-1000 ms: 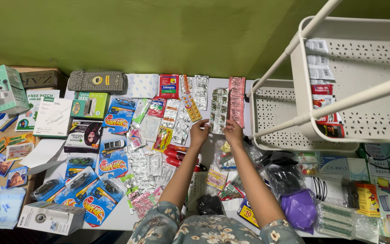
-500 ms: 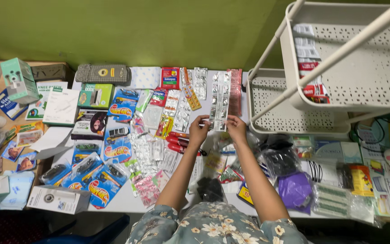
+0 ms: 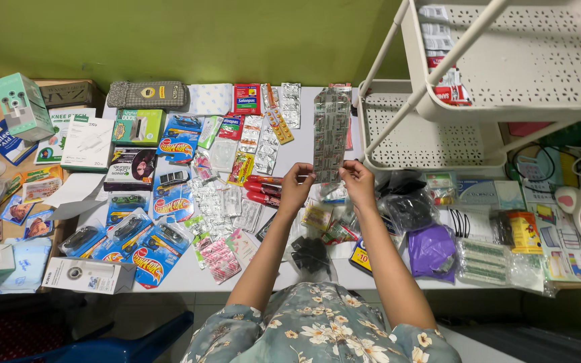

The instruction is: The person organizes various medicine packets and strips on a table and places them into the shelves of a white cart.

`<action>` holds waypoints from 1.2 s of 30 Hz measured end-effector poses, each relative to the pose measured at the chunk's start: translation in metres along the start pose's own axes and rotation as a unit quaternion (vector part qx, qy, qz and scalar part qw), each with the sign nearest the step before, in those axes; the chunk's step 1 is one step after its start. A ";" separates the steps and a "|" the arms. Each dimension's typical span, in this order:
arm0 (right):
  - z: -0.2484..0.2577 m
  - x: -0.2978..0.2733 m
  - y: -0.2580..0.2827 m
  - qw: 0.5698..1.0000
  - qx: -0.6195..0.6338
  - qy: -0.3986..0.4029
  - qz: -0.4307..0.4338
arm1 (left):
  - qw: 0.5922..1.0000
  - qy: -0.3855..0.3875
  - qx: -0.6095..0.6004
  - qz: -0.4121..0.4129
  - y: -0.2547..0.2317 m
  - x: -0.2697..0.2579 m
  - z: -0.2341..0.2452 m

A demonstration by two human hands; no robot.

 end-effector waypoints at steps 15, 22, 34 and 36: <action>0.036 -0.083 0.042 0.995 0.082 -0.014 0.054 | 0.997 0.063 -0.004 -0.035 -0.067 -0.067 -0.022; 0.079 -0.107 0.076 0.989 0.064 -0.034 0.127 | 0.992 0.114 0.011 -0.055 -0.097 -0.084 -0.065; 0.170 -0.109 0.217 0.982 0.070 -0.038 0.172 | 0.973 0.190 -0.056 -0.123 -0.222 -0.084 -0.176; 0.182 -0.101 0.246 0.979 0.059 -0.043 0.191 | 0.965 0.214 -0.107 -0.107 -0.243 -0.082 -0.195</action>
Point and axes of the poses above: each hand's wrist, its own x-axis towards the middle knuckle, its own z-axis out of the back of the hand, y = z × x, the point moved 10 cm from there along x, towards the middle knuckle, and after that the axes turned 14 degrees about x, right-handed, at the moved point
